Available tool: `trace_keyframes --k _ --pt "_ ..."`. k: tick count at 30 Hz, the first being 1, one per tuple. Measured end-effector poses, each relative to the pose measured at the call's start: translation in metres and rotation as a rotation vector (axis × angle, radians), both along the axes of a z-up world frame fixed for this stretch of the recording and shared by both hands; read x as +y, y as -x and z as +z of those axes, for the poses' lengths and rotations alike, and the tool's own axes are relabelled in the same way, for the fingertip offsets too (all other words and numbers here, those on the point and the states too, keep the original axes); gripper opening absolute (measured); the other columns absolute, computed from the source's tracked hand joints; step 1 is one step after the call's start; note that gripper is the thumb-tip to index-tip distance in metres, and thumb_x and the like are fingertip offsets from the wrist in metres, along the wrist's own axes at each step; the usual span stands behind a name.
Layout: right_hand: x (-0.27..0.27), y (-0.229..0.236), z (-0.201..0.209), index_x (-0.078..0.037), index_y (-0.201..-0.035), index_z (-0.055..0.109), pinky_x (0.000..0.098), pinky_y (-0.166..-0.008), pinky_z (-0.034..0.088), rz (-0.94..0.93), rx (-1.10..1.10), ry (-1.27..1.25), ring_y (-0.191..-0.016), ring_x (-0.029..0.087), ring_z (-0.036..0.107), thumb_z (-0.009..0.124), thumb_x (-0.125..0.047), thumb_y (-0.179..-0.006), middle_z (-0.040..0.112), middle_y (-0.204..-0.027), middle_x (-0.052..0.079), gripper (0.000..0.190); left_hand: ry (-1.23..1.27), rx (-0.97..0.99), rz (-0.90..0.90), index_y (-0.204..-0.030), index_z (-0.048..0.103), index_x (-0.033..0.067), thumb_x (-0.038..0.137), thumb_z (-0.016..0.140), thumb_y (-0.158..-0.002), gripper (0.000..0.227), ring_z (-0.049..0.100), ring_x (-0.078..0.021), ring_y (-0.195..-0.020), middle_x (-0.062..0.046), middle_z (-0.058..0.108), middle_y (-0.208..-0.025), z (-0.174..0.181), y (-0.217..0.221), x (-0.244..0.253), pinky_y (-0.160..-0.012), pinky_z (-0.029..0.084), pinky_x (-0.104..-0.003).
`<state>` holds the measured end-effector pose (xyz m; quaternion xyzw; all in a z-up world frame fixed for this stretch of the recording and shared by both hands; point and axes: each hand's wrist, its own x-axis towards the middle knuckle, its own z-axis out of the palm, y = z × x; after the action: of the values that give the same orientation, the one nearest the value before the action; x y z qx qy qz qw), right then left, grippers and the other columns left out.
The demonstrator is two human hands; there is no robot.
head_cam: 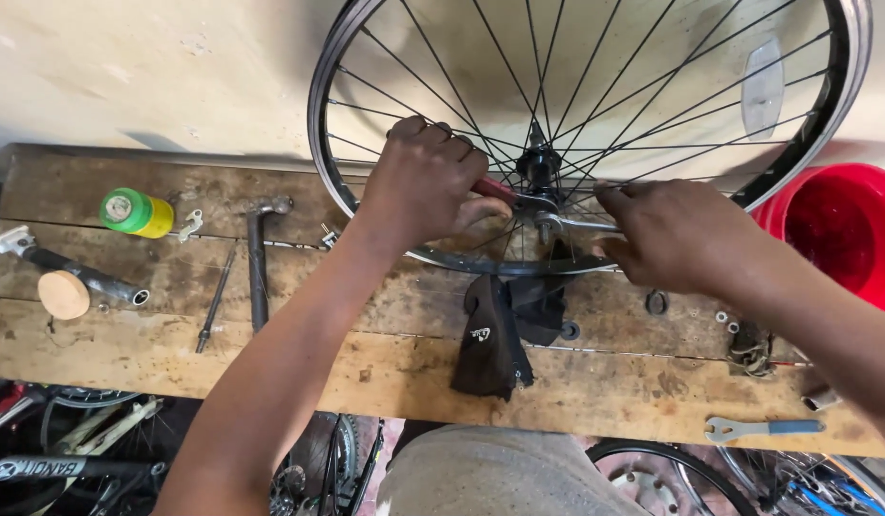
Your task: Cleaning and reinstalling components of a bicycle wheel hub and axle using a rag and hand tools.
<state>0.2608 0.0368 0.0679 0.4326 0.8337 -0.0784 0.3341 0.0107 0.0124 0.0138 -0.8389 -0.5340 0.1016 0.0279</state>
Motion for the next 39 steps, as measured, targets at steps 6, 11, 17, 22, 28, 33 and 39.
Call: trace_keyframes --k 6,11,17,22,28,33,39 --pt "0.021 -0.022 -0.027 -0.022 -0.152 0.027 0.05 -0.11 0.037 0.022 0.197 0.156 -0.135 0.033 0.043 0.051 -0.049 -0.088 0.036 -0.153 0.009 0.073 -0.005 0.021 -0.015 -0.121 0.058 0.0174 0.075 0.029 -0.099 0.068 0.07 -0.0318 -0.088 -0.007 0.069 -0.08 -0.007 0.003 0.001 -0.075 0.061 -0.05" --pt "0.029 -0.016 -0.014 -0.024 -0.154 0.021 0.045 -0.114 0.034 -0.06 0.189 0.335 -0.143 0.026 0.036 0.056 -0.046 -0.087 0.03 -0.158 0.004 0.079 0.022 0.04 -0.045 -0.115 0.059 0.0148 0.075 0.02 -0.1 0.073 0.068 -0.0247 -0.063 -0.003 0.064 -0.065 -0.008 0.006 0.003 -0.061 0.06 -0.042" --pt "0.042 -0.011 -0.013 -0.026 -0.154 0.016 0.0472 -0.121 0.023 -0.099 0.102 0.426 -0.149 0.023 0.024 0.058 -0.047 -0.088 0.019 -0.162 0.001 0.081 0.063 0.035 -0.061 -0.115 0.058 0.0144 0.073 0.018 -0.1 0.072 0.066 -0.0216 -0.057 0.0 0.059 -0.059 -0.005 0.005 0.004 -0.059 0.061 -0.041" --pt "0.053 -0.008 -0.024 -0.022 -0.154 0.017 0.0419 -0.121 0.027 -0.08 0.037 0.452 -0.148 0.023 0.028 0.059 -0.046 -0.089 0.02 -0.162 0.001 0.081 0.134 0.025 -0.068 -0.126 0.053 0.0131 0.07 0.019 -0.1 0.071 0.069 -0.0256 -0.065 -0.004 0.063 -0.065 0.002 0.005 0.008 -0.062 0.062 -0.042" --pt "0.054 0.003 -0.027 -0.022 -0.156 0.003 0.0434 -0.124 0.022 -0.175 -0.073 0.514 -0.15 0.024 0.024 0.057 -0.043 -0.092 0.011 -0.163 0.001 0.086 0.078 -0.035 -0.101 -0.125 0.055 0.0129 0.068 0.02 -0.101 0.069 0.069 -0.0259 -0.066 -0.003 0.06 -0.062 -0.009 0.007 0.011 -0.066 0.062 -0.043" --pt "0.047 0.004 -0.027 -0.023 -0.145 0.037 0.0498 -0.11 0.048 -0.173 0.04 0.438 -0.132 0.025 0.055 0.051 -0.031 -0.091 0.046 -0.15 0.002 0.056 -0.039 -0.027 -0.158 -0.115 0.06 0.0139 0.07 0.023 -0.102 0.069 0.07 -0.0253 -0.072 -0.001 0.064 -0.063 -0.012 0.009 0.011 -0.096 0.051 -0.052" --pt "0.043 0.011 -0.023 -0.024 -0.138 0.046 0.0473 -0.102 0.052 -0.219 0.023 0.397 -0.124 0.024 0.062 0.057 -0.03 -0.09 0.055 -0.142 0.002 0.05 -0.098 -0.095 -0.132 -0.124 0.058 0.0156 0.072 0.024 -0.101 0.07 0.066 -0.0314 -0.103 -0.01 0.072 -0.102 -0.02 0.011 0.011 -0.097 0.048 -0.05"
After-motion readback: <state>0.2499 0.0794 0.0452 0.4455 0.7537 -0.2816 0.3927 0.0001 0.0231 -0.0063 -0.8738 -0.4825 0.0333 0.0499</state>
